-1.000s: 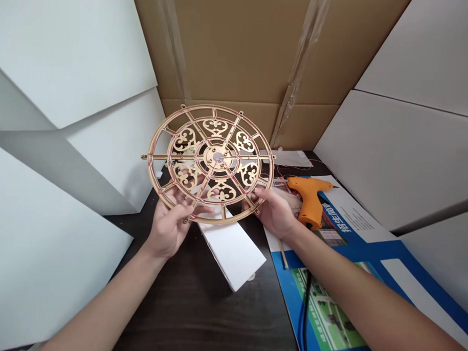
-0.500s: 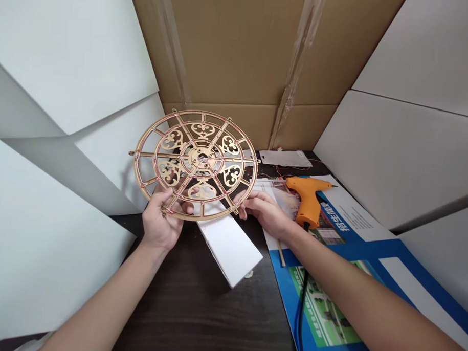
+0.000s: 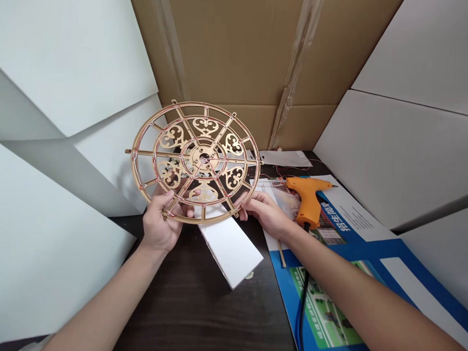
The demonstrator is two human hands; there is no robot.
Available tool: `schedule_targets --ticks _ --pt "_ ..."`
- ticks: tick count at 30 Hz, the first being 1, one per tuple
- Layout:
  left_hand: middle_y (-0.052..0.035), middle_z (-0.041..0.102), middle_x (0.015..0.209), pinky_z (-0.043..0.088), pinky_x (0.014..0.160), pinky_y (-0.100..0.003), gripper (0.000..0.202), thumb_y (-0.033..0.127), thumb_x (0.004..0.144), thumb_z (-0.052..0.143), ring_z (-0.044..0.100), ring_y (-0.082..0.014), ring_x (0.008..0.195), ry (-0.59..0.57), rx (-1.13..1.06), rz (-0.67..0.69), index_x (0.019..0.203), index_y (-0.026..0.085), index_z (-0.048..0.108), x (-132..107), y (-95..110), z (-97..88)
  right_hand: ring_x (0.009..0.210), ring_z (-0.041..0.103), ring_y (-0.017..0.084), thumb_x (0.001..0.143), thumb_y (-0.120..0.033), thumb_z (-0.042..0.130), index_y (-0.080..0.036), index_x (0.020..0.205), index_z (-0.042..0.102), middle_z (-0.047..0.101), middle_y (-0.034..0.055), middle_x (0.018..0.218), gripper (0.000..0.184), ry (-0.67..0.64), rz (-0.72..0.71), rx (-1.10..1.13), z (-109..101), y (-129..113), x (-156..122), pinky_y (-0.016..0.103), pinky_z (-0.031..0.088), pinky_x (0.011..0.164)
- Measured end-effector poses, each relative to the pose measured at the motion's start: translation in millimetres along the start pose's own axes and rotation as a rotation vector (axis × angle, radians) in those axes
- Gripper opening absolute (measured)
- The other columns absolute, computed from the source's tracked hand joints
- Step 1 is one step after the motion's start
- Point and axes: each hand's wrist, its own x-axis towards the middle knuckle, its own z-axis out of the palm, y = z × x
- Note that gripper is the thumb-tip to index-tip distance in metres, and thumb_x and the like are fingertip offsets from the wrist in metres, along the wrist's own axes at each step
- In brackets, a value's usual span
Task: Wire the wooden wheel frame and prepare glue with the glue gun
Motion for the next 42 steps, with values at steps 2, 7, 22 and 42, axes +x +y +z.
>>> schedule_targets --ticks 2,7,22,42 --pt "-0.0058 0.072 0.081 0.045 0.042 -0.025 0.026 0.024 0.062 0.073 0.066 -0.0211 0.063 -0.019 0.007 0.007 0.085 0.014 0.066 0.2 -0.1 0.1 0.054 0.054 0.011 0.073 -0.025 0.063 -0.016 0.078 0.073 0.062 0.0000 0.058 0.015 -0.006 0.007 0.013 0.2 -0.7 -0.8 0.025 0.040 0.056" --pt "-0.0045 0.072 0.082 0.043 0.042 -0.023 0.027 0.024 0.062 0.075 0.063 -0.0175 0.058 -0.025 0.009 0.021 0.086 0.015 0.066 1.4 0.0 -1.5 0.055 0.054 0.012 0.075 -0.027 0.062 -0.015 0.080 0.074 0.062 0.0010 0.059 0.018 -0.017 0.027 0.017 0.6 -1.7 -1.7 0.026 0.041 0.057" --pt "-0.0071 0.073 0.084 0.051 0.046 -0.028 0.036 0.024 0.066 0.074 0.070 -0.0255 0.071 -0.071 0.053 0.068 0.101 0.017 0.067 0.9 -2.2 -4.5 0.048 0.051 0.011 0.073 -0.026 0.059 -0.017 0.077 0.072 0.058 -0.0029 0.050 0.016 0.016 -0.022 -0.088 -1.3 -0.4 -1.5 0.024 0.035 0.052" --pt "-0.0024 0.069 0.075 0.044 0.039 -0.022 0.026 0.022 0.059 0.075 0.054 -0.0120 0.049 0.004 0.018 0.047 0.081 0.016 0.063 5.3 -5.8 -9.0 0.050 0.049 0.011 0.072 -0.027 0.061 -0.016 0.076 0.072 0.057 -0.0007 0.054 0.016 0.032 0.002 -0.030 1.5 -0.3 -3.2 0.025 0.036 0.051"
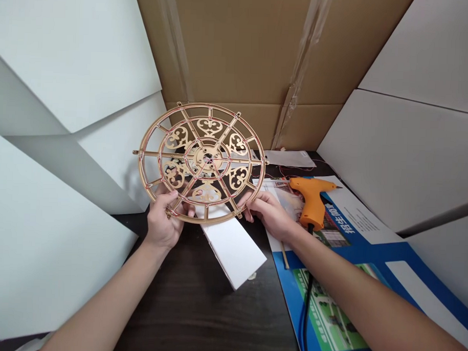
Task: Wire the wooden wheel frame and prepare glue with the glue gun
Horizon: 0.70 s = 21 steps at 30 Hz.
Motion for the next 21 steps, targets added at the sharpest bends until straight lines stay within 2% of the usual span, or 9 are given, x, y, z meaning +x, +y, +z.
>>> schedule_targets --ticks 6,11,16,21 --pt "-0.0028 0.069 0.077 0.043 0.039 -0.021 0.033 0.022 0.062 0.073 0.058 -0.0140 0.052 -0.004 0.013 0.009 0.093 0.016 0.065 -0.3 0.4 0.3 0.052 0.050 0.015 0.075 -0.043 0.051 -0.016 0.075 0.072 0.056 0.0031 0.055 0.035 -0.001 0.056 0.097 -0.2 -3.9 1.2 0.028 0.038 0.051" --pt "-0.0030 0.070 0.077 0.043 0.037 -0.023 0.035 0.022 0.059 0.071 0.059 -0.0153 0.051 0.015 0.035 0.009 0.093 0.016 0.066 -2.2 1.6 4.5 0.052 0.048 0.015 0.081 -0.044 0.045 -0.016 0.076 0.068 0.054 0.0035 0.056 0.036 0.062 0.099 0.115 -1.0 -3.5 3.1 0.028 0.039 0.052" --pt "-0.0024 0.070 0.078 0.042 0.036 -0.023 0.037 0.023 0.056 0.076 0.058 -0.0144 0.051 0.026 0.029 -0.009 0.090 0.016 0.066 -3.2 2.2 4.9 0.050 0.047 0.014 0.079 -0.042 0.050 -0.017 0.069 0.064 0.052 0.0030 0.054 0.031 0.089 0.113 0.133 -0.1 -4.0 4.1 0.026 0.037 0.050" --pt "-0.0018 0.068 0.078 0.046 0.041 -0.024 0.034 0.022 0.060 0.077 0.061 -0.0155 0.055 -0.016 0.038 0.032 0.092 0.017 0.067 -5.2 1.5 1.5 0.051 0.047 0.014 0.080 -0.040 0.048 -0.017 0.064 0.063 0.052 0.0041 0.056 0.032 0.102 0.113 0.151 -0.5 -5.8 3.6 0.027 0.040 0.052"
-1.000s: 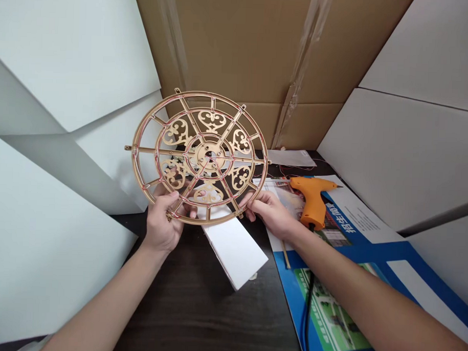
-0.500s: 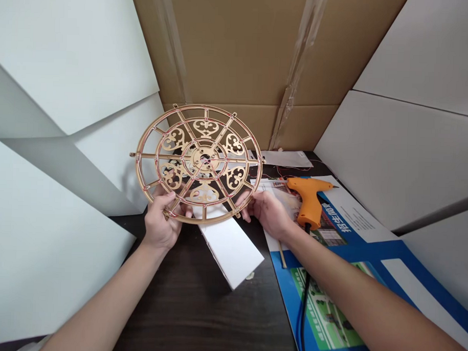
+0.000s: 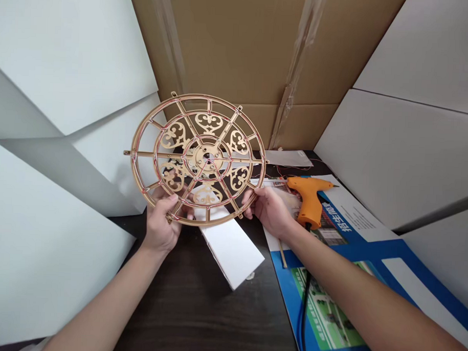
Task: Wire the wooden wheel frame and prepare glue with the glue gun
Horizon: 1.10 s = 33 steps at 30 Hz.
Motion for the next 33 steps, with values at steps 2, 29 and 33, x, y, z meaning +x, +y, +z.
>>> schedule_targets --ticks 2,29,33 --pt "-0.0019 0.068 0.079 0.048 0.043 -0.025 0.036 0.022 0.063 0.077 0.063 -0.0174 0.058 -0.028 0.013 0.018 0.098 0.020 0.068 -0.5 -0.6 -0.8 0.051 0.047 0.015 0.081 -0.040 0.046 -0.017 0.064 0.064 0.051 0.0041 0.056 0.033 0.005 0.001 0.002 -0.5 0.1 0.1 0.027 0.040 0.052" --pt "-0.0032 0.065 0.073 0.051 0.047 -0.024 0.016 0.030 0.076 0.075 0.059 -0.0140 0.053 -0.158 0.242 0.138 0.079 0.015 0.070 -7.2 -6.8 -3.4 0.067 0.054 0.014 0.069 -0.037 0.079 -0.020 0.083 0.072 0.057 -0.0004 0.069 0.024 0.025 -0.058 0.001 -1.0 7.5 -1.0 0.026 0.045 0.059" --pt "-0.0035 0.067 0.082 0.053 0.049 -0.027 0.017 0.030 0.081 0.072 0.059 -0.0139 0.052 -0.196 0.273 0.167 0.090 0.015 0.071 -6.1 -9.1 -8.2 0.069 0.056 0.015 0.066 -0.035 0.080 -0.021 0.081 0.073 0.057 -0.0015 0.065 0.021 0.060 -0.050 0.035 -1.5 9.6 -1.0 0.028 0.048 0.068"
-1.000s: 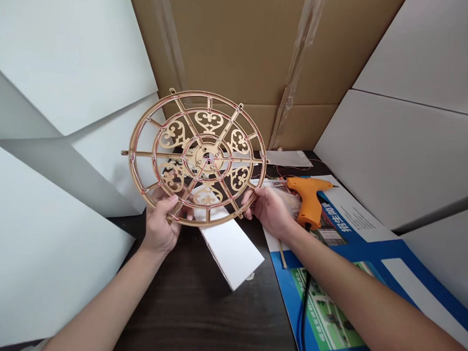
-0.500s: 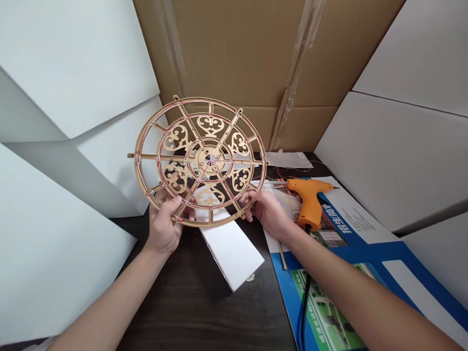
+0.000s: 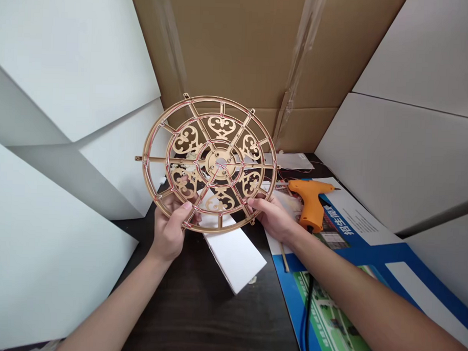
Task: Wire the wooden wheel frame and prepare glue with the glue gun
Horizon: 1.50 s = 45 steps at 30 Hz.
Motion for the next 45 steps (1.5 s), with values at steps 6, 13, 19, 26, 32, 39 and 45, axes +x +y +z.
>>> schedule_targets --ticks 6,13,19,26,32,39,45 --pt "-0.0033 0.065 0.079 0.052 0.050 -0.026 0.017 0.032 0.085 0.071 0.058 -0.0134 0.054 -0.040 0.044 0.001 0.087 0.016 0.070 1 -3 -4.9 0.076 0.061 0.016 0.058 -0.031 0.083 -0.020 0.083 0.075 0.071 0.0018 0.083 0.028 0.068 0.030 0.063 0 -1 -1 0.030 0.049 0.075" --pt "-0.0038 0.066 0.085 0.053 0.052 -0.025 0.016 0.029 0.087 0.071 0.058 -0.0120 0.056 -0.059 0.001 -0.007 0.096 0.016 0.069 -1 -6 -2.9 0.067 0.053 0.013 0.057 -0.028 0.079 -0.018 0.075 0.070 0.064 -0.0002 0.073 0.023 0.100 0.037 0.061 4 -5 -1 0.028 0.043 0.067" --pt "-0.0032 0.065 0.078 0.050 0.048 -0.024 0.018 0.030 0.085 0.073 0.057 -0.0119 0.053 -0.040 0.013 0.001 0.093 0.015 0.067 -2 -8 -1.7 0.060 0.046 0.012 0.055 -0.025 0.075 -0.018 0.069 0.062 0.057 -0.0019 0.064 0.021 0.126 0.030 0.081 4 -4 0 0.026 0.034 0.057" --pt "-0.0030 0.067 0.084 0.050 0.051 -0.022 0.021 0.033 0.087 0.074 0.059 -0.0119 0.059 -0.054 -0.027 -0.032 0.101 0.018 0.069 -3 -6 -2.3 0.060 0.051 0.013 0.051 -0.025 0.074 -0.018 0.065 0.063 0.061 -0.0004 0.064 0.019 0.195 0.013 0.118 7 -8 -3 0.026 0.040 0.057" --pt "-0.0036 0.064 0.073 0.048 0.048 -0.026 0.037 0.044 0.085 0.068 0.056 -0.0149 0.055 -0.125 -0.173 -0.112 0.109 0.016 0.071 3 0 -4.6 0.065 0.058 0.016 0.051 -0.025 0.071 -0.019 0.073 0.068 0.068 -0.0002 0.071 0.023 0.272 -0.096 0.143 10 -11 -4 0.028 0.049 0.065" --pt "-0.0044 0.068 0.077 0.049 0.048 -0.025 0.037 0.033 0.075 0.074 0.058 -0.0141 0.055 -0.045 -0.143 -0.187 0.106 0.012 0.071 8 3 -4.3 0.065 0.059 0.015 0.053 -0.022 0.070 -0.018 0.075 0.068 0.067 -0.0008 0.070 0.022 0.250 -0.147 0.137 13 -13 -4 0.026 0.049 0.061" --pt "-0.0039 0.071 0.082 0.046 0.045 -0.022 0.045 0.028 0.061 0.076 0.055 -0.0106 0.051 0.113 -0.185 -0.352 0.102 0.012 0.066 12 12 -0.5 0.073 0.063 0.016 0.061 -0.026 0.077 -0.019 0.079 0.070 0.070 0.0013 0.078 0.021 0.178 -0.163 0.014 6 -6 -4 0.029 0.051 0.070"
